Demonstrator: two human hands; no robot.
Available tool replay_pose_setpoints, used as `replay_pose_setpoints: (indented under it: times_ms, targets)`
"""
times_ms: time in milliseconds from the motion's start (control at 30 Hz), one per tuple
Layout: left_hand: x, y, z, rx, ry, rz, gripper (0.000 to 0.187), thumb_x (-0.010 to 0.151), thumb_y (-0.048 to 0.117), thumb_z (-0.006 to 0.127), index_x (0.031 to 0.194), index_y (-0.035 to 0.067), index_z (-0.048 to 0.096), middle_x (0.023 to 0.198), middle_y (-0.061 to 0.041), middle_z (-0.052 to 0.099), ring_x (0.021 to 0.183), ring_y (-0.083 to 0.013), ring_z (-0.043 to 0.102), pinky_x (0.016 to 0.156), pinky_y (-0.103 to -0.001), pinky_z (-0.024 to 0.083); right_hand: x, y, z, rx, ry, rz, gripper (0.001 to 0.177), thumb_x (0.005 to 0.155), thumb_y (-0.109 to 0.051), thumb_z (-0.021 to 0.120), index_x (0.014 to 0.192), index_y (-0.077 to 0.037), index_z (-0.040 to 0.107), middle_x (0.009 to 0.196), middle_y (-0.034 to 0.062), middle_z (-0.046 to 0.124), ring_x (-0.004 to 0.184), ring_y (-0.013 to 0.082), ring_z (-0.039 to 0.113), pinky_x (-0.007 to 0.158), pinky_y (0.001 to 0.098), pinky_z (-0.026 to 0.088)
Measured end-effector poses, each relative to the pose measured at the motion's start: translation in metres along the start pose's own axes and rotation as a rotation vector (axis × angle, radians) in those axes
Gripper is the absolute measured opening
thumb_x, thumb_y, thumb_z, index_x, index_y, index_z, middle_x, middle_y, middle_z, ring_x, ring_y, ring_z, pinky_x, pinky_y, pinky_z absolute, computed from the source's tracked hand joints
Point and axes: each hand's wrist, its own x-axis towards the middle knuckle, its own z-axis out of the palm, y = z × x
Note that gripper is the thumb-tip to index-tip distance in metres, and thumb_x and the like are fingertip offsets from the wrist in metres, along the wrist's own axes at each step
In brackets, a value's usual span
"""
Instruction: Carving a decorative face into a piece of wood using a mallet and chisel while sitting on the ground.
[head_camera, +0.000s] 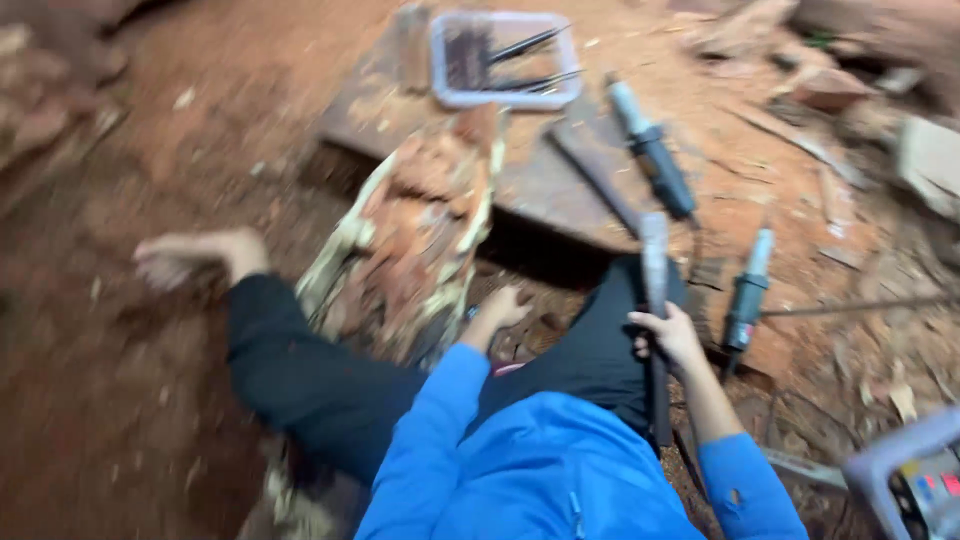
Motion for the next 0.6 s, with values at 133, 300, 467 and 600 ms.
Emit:
replay_pose_setpoints:
  times_ms: [133, 300, 467, 600]
  targets:
    - [-0.028, 0.022, -0.012, -0.054, -0.004, -0.059, 0.048, 0.089, 0.041, 0.063, 0.122, 0.008, 0.07, 0.126, -0.018, 0.071, 0.125, -0.0389, 0.063, 0.106, -0.049, 0.05, 0.011, 0.016, -0.014, -0.033, -0.058, -0.013, 0.035, 0.085, -0.014, 0.082, 0.106, -0.005, 0.056, 0.07, 0.0146, 0.061, 0.048, 0.0226, 0.064, 0.036, 0.0378, 0.057]
    - [-0.012, 0.014, -0.002, 0.113, 0.027, -0.046, 0.038, 0.083, 0.037, 0.069, 0.106, 0.007, 0.072, 0.104, -0.017, 0.075, 0.095, -0.0389, 0.071, 0.082, -0.048, 0.056, -0.002, -0.004, -0.014, -0.015, -0.098, -0.03, 0.022, 0.096, -0.011, 0.066, 0.114, -0.001, 0.059, 0.092, 0.0094, 0.064, 0.056, 0.0167, 0.055, 0.047, 0.0303, 0.048]
    - [-0.013, 0.014, -0.007, 0.097, 0.029, -0.053, 0.038, 0.083, 0.037, 0.069, 0.107, 0.007, 0.073, 0.104, -0.017, 0.075, 0.095, -0.0391, 0.071, 0.083, -0.048, 0.056, 0.0, -0.002, -0.013, -0.011, -0.102, -0.015, 0.025, 0.097, -0.011, 0.066, 0.119, -0.002, 0.058, 0.095, 0.0092, 0.063, 0.058, 0.0168, 0.056, 0.049, 0.0303, 0.049]
    - [-0.017, 0.021, -0.01, 0.073, 0.004, -0.076, 0.037, 0.085, 0.038, 0.07, 0.108, 0.009, 0.072, 0.106, -0.015, 0.075, 0.098, -0.0373, 0.072, 0.085, -0.048, 0.055, -0.006, -0.005, -0.013, -0.024, -0.091, -0.023, 0.027, 0.096, -0.011, 0.066, 0.12, -0.003, 0.058, 0.095, 0.0082, 0.064, 0.058, 0.0161, 0.057, 0.049, 0.0292, 0.049]
